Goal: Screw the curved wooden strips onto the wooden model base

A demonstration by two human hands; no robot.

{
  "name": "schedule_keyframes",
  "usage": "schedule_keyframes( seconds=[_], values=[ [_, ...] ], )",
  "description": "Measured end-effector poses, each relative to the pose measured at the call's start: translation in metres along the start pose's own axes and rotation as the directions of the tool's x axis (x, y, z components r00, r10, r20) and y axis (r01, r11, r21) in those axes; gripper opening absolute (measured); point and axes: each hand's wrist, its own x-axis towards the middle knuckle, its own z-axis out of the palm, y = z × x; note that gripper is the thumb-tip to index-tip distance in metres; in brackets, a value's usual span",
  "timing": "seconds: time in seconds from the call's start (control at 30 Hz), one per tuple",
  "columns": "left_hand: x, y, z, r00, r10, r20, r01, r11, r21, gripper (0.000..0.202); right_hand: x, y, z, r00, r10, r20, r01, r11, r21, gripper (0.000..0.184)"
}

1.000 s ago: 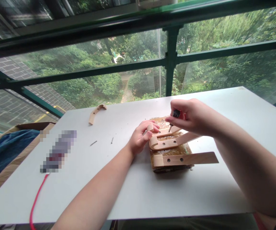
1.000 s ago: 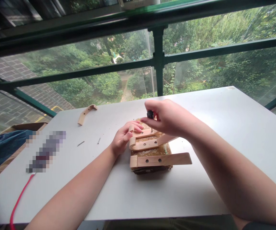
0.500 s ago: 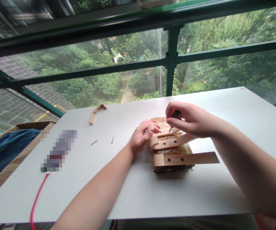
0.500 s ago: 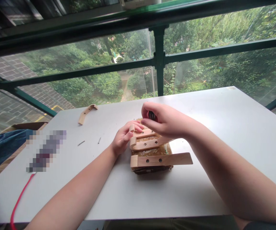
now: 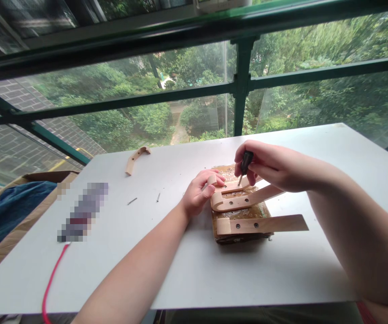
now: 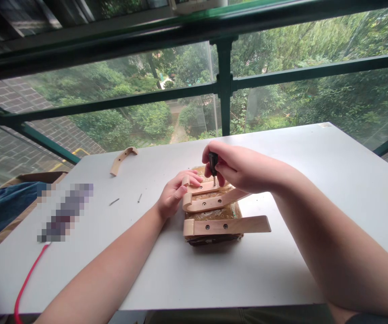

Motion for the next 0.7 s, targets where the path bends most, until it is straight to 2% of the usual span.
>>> schedule_keyframes(
  seconds=[0.1,0.3,0.47,0.57,0.7],
  values=[
    [0.0,0.001,0.0,1.0,-0.008,0.0,0.008,1.0,0.009,0.036,0.0,-0.003,-0.001,1.0,0.0,0.003,0.001,0.998,-0.066,0.019],
    [0.0,0.003,0.0,1.0,-0.011,-0.002,0.011,1.0,0.003,0.034,0.001,-0.006,-0.001,0.995,-0.023,-0.097,-0.001,0.971,-0.24,0.01],
    [0.0,0.003,0.0,1.0,-0.015,-0.004,0.015,1.0,0.002,0.035,0.003,-0.003,0.003,0.988,-0.059,-0.145,0.005,0.935,-0.354,0.022],
    [0.001,0.004,0.0,0.999,-0.033,0.001,0.033,0.999,0.015,0.038,0.005,0.001,0.005,0.984,-0.064,-0.165,0.001,0.934,-0.358,0.023],
    [0.001,0.005,-0.001,0.999,-0.038,0.005,0.038,0.999,0.023,0.039,0.006,0.004,0.006,0.981,-0.061,-0.186,-0.004,0.943,-0.331,0.013]
  ],
)
